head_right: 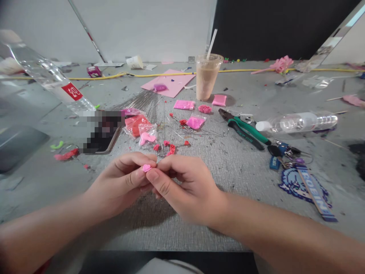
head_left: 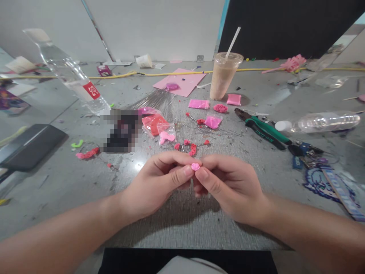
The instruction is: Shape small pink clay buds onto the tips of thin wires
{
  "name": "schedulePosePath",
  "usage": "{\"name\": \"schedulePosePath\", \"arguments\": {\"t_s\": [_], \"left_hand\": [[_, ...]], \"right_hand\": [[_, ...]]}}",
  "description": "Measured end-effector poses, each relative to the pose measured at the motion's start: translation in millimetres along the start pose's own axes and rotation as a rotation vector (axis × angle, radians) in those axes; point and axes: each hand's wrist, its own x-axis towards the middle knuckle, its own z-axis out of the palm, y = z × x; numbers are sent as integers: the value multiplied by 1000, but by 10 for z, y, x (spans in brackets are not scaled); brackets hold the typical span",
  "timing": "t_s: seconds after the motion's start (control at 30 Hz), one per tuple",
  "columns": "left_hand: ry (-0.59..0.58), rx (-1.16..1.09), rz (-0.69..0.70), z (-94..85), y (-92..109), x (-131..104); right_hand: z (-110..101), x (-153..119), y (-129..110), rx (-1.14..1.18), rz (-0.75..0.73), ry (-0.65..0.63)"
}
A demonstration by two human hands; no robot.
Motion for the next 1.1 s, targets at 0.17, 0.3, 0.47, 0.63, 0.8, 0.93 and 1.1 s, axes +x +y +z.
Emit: {"name": "schedulePosePath", "arguments": {"t_s": [0.17,0.3,0.47,0.63,0.8,0.93,1.1], "left_hand": [[-85,115,16,-55,54,12],[-108,184,22,-54,97,17],[-152,237,45,-21,156,27],[-213,340,68,-21,203,43],[-223,356,74,-17,202,50],[-236,357,81,-24,215,50],[-212,633,185,-106,281,77]], "right_hand": [[-7,-2,10,21,27,0],[-15,-7,13,15,7,-20],[-28,-15,26,39,-3,-41],[-31,-13,-6,81,-1,-59],[-19,8,-8,222,52,-77],[-26,22,32,333,99,-124],[-50,35,33,351,61,-165]]}}
